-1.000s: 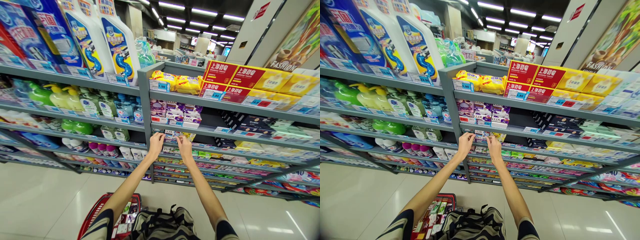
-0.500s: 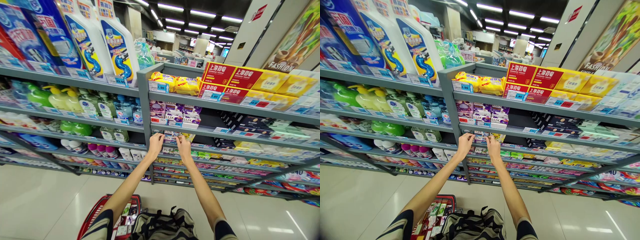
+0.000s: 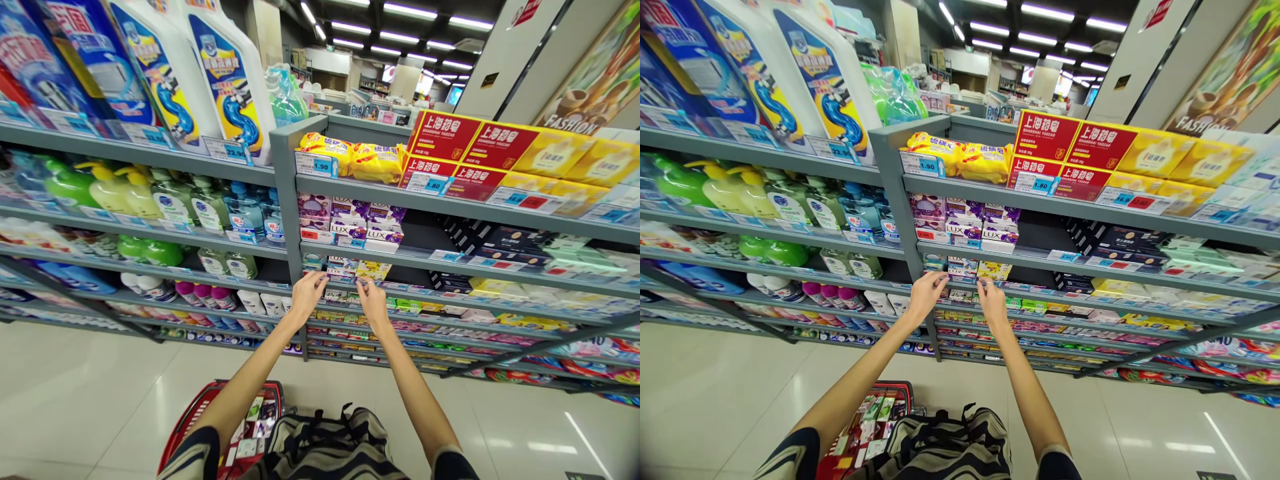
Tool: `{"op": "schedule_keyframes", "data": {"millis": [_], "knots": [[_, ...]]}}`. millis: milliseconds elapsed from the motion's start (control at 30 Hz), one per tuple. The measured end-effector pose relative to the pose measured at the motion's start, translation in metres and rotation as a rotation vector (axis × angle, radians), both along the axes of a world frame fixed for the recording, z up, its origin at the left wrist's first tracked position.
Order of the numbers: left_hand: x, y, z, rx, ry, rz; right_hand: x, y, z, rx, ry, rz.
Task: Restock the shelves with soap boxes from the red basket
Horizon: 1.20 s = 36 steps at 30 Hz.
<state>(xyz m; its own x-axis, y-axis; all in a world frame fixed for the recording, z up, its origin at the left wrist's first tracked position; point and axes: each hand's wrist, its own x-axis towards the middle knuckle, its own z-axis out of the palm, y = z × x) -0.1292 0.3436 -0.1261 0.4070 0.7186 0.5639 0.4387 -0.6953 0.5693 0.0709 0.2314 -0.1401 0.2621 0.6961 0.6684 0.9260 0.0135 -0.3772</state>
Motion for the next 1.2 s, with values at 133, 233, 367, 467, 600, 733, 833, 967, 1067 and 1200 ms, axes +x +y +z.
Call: {"op": "schedule_keyframes", "data": {"millis": [133,233,367,467,600,733,833,967,1067,1200], "knots": [[0.008,0.005,0.001,0.034,0.09,-0.043,0.002,0.009,0.001,-0.031,-0.05,0.043],[0.012,0.006,0.002,0.048,0.14,-0.046,0.002,0.013,0.003,-0.055,-0.095,0.055],[0.013,0.008,0.002,0.056,0.18,-0.033,0.005,0.015,0.006,-0.084,-0.14,0.024],[0.015,0.01,0.001,0.054,0.19,-0.008,0.008,0.019,0.007,-0.103,-0.168,0.001],[0.02,0.011,-0.003,0.048,0.196,0.023,0.01,0.022,0.004,-0.125,-0.196,-0.026],[0.023,0.011,-0.005,0.049,0.207,0.029,0.01,0.023,0.001,-0.136,-0.213,-0.043],[0.023,0.011,-0.005,0.048,0.21,0.031,0.01,0.023,0.0,-0.142,-0.214,-0.046],[0.022,0.01,-0.003,0.043,0.205,0.023,0.011,0.021,0.0,-0.153,-0.196,-0.044],[0.023,0.01,-0.002,0.033,0.19,0.017,0.012,0.021,0.0,-0.157,-0.173,-0.034],[0.022,0.008,0.0,0.011,0.146,-0.002,0.01,0.021,0.002,-0.139,-0.123,-0.018]]}}
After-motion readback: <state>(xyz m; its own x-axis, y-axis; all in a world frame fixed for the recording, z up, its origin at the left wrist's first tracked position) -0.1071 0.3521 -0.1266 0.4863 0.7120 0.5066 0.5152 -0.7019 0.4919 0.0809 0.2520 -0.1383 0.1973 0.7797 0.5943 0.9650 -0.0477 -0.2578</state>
